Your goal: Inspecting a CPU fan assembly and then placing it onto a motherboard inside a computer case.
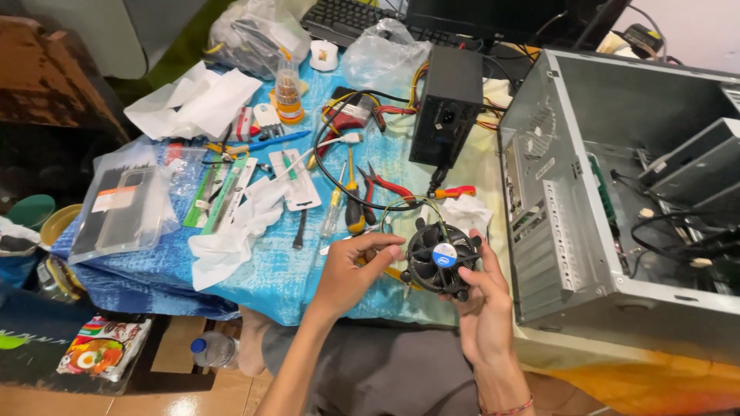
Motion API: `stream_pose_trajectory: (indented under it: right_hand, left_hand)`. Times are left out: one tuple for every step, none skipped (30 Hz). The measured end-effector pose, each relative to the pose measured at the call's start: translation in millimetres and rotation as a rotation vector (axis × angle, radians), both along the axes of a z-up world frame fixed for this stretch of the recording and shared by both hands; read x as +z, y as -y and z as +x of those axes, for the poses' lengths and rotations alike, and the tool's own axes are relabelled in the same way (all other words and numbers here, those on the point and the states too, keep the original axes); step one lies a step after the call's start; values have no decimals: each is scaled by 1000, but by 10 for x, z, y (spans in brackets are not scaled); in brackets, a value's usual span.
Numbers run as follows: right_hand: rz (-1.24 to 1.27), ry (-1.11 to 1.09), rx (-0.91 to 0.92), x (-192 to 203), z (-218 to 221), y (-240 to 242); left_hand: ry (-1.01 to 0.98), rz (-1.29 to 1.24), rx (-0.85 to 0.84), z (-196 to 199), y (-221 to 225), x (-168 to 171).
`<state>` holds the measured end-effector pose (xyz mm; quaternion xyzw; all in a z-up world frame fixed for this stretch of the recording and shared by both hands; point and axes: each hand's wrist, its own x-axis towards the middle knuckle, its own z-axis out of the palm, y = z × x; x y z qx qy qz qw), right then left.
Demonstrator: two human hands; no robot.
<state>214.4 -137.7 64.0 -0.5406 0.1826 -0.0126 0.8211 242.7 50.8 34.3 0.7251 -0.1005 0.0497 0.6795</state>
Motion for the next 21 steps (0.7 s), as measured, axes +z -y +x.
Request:
stream_pose_trajectory:
  right_hand:
    - [-1, -3, -9, 2, -20, 4]
    - [12, -2, -19, 12, -33, 4]
    - [26, -1, -29, 25, -48, 2]
    - [26, 2, -37, 7, -47, 8]
    - [42, 11, -36, -11, -48, 14]
    - [60, 20, -33, -32, -53, 16]
    - [61, 23, -39, -48, -59, 16]
    - [80, 43, -57, -64, -61, 12]
    - [99, 63, -75, -79, -64, 6]
    - [99, 64, -79, -83, -80, 10]
    - [7, 70, -73, -86, -97, 14]
    - [-84, 76, -67, -87, -108, 18]
    - [-84, 79, -72, -105, -108, 26]
    - [-85, 82, -75, -121, -101, 32]
    - [-87, 86, -79, -137, -93, 36]
    - [-86, 90, -79, -126, -91, 27]
    - [-50, 78, -94, -117, -89, 18]
    - [-13, 66, -106, -109, -88, 7]
    - [-12, 69, -105, -136, -83, 18]
    - [15, 97, -104, -164, -80, 33]
    - [42, 125, -102, -193, -76, 49]
  left_hand:
    - [-3, -1, -9, -14, 10, 5]
    - [14, 42, -11, -19, 17, 19]
    - [31, 84, -12, -26, 21, 36]
    - [34, 84, -20, -27, 25, 31]
    - [56, 71, -32, -31, 29, 27]
    - [77, 58, -42, -43, 28, 21]
    - [79, 59, -48, -46, 30, 18]
    - [109, 58, -59, -48, 27, 16]
    - [139, 56, -70, -51, 23, 13]
    - [141, 56, -73, -57, 23, 11]
    - [145, 63, -80, -62, 24, 9]
    - [150, 71, -86, -60, 24, 10]
    - [153, 71, -90, -66, 30, -3]
    - [151, 90, -88, -66, 32, -12]
    - [149, 109, -86, -66, 32, -20]
    - [153, 110, -87, -75, 34, -15]
    - [136, 99, -81, -83, 35, -10]
    - [119, 88, -74, -96, 34, -7]
    - [122, 89, -73, -97, 28, -4]
    - [137, 80, -78, -98, 25, -5]
    - [153, 71, -84, -98, 25, -6]
